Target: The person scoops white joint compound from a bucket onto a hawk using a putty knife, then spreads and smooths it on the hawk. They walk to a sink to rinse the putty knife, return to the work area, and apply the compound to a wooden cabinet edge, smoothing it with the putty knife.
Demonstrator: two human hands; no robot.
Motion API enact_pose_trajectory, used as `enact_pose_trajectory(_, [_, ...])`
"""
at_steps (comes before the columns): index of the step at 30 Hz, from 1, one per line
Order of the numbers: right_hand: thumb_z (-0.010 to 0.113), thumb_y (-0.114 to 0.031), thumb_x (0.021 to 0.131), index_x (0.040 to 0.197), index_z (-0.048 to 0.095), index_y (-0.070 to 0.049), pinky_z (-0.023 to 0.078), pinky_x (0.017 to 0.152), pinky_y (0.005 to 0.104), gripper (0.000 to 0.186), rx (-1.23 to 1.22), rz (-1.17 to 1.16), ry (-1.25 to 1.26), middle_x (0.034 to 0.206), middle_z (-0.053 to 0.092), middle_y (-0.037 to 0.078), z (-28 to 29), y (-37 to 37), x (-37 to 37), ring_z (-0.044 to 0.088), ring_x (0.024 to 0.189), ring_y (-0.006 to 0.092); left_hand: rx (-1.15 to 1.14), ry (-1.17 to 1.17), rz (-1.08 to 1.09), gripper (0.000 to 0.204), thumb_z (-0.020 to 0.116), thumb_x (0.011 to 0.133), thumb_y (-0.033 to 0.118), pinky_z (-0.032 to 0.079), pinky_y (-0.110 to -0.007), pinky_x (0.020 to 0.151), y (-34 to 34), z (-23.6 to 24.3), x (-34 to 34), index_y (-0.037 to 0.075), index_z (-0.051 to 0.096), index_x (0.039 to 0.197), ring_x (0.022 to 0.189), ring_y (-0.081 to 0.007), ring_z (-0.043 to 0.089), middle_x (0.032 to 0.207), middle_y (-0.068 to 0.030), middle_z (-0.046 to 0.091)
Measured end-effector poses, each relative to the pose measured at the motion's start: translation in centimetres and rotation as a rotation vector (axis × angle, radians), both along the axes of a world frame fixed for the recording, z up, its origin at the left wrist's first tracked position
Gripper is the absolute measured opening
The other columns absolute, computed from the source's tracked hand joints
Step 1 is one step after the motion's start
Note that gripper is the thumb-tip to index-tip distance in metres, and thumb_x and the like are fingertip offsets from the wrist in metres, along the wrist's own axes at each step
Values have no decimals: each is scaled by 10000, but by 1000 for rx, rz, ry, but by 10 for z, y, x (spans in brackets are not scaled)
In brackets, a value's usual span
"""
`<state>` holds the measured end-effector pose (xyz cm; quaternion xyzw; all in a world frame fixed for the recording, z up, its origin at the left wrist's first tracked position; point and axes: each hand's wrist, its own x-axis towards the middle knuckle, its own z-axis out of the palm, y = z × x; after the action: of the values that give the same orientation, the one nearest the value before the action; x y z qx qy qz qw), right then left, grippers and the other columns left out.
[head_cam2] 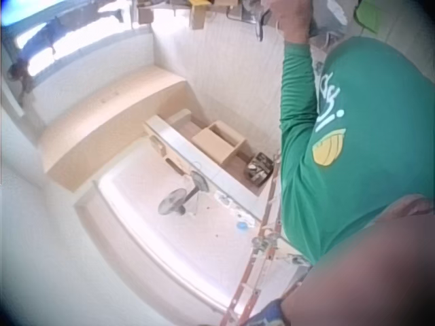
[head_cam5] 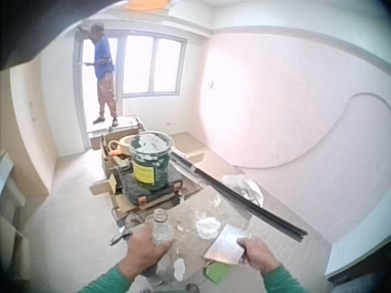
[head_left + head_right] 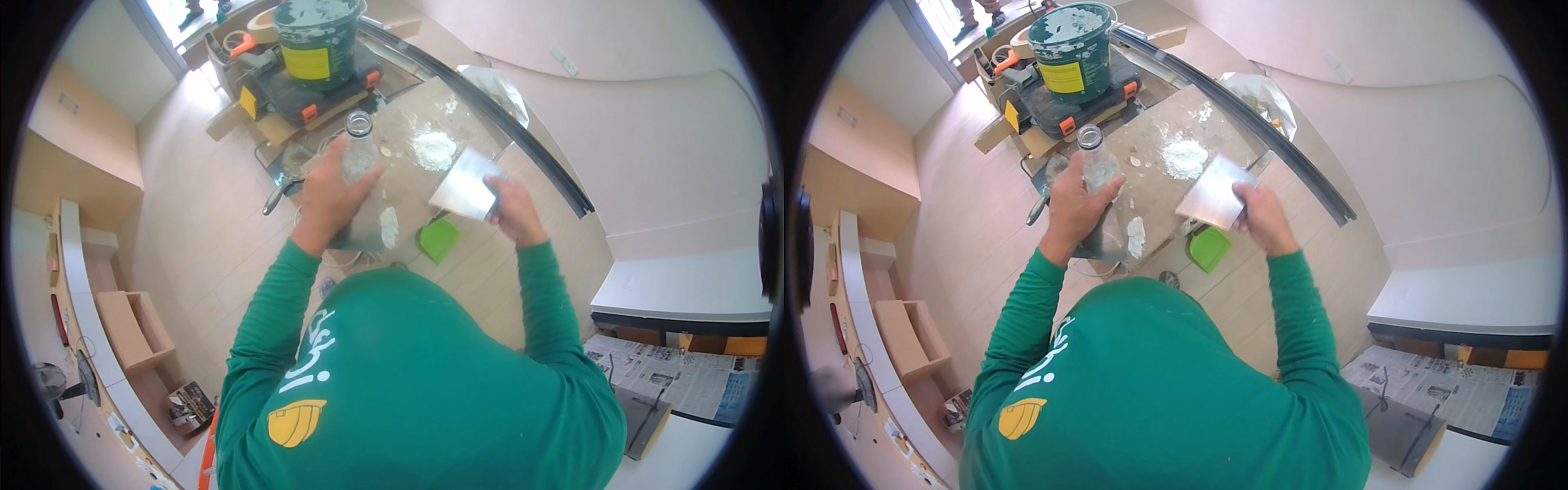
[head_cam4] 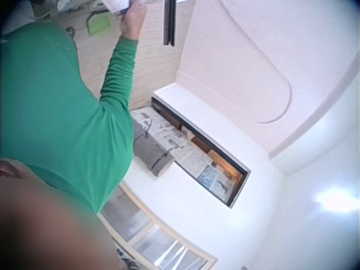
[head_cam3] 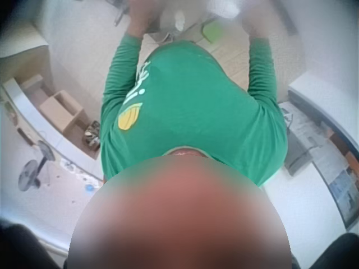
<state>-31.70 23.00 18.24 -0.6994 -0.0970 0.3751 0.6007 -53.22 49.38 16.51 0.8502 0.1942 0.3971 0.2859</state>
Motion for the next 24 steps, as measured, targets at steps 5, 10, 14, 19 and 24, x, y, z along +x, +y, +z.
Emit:
enact_pose_trajectory(5, [535, -228, 1047, 1087, 600, 28, 441, 415, 271, 267, 151, -224, 126, 793, 669, 103, -27, 5, -54, 612, 524, 173, -16, -34, -35, 551, 857, 838, 329, 507, -371, 629, -2, 5, 0, -9, 597, 1187, 652, -255, 613, 818, -148, 666])
enact_pose_trajectory(10, [494, -193, 1055, 1148, 560, 87, 555, 500, 312, 302, 272, -289, 79, 894, 687, 167, -18, 36, -40, 674, 620, 223, -130, 134, -11, 692, 843, 831, 383, 578, -429, 829, -3, 12, -3, -13, 583, 1335, 980, -383, 725, 1115, -228, 723])
enact_pose_trajectory(14, [480, -180, 1055, 1142, 572, 56, 547, 542, 331, 267, 241, -246, 49, 904, 665, 161, 11, 37, -32, 669, 657, 238, -118, 116, -15, 690, 844, 829, 382, 577, -425, 830, 2, 4, -5, -7, 584, 1336, 975, -384, 724, 1118, -226, 722])
enact_pose_trajectory(19, [540, -212, 1038, 1128, 584, 34, 522, 512, 309, 266, 168, -233, 67, 888, 663, 137, -5, -6, -31, 659, 637, 211, -60, -49, -79, 549, 850, 846, 324, 515, -376, 645, 1, 4, -1, 4, 593, 1210, 690, -269, 648, 854, -165, 684])
enact_pose_trajectory(24, [608, -234, 1013, 1089, 596, -4, 489, 489, 297, 243, 221, -221, 34, 881, 664, 107, -8, -13, -28, 638, 616, 183, -53, 120, -115, 598, 818, 864, 404, 548, -420, 700, 8, 23, 0, 25, 580, 1261, 778, -365, 700, 928, -212, 715])
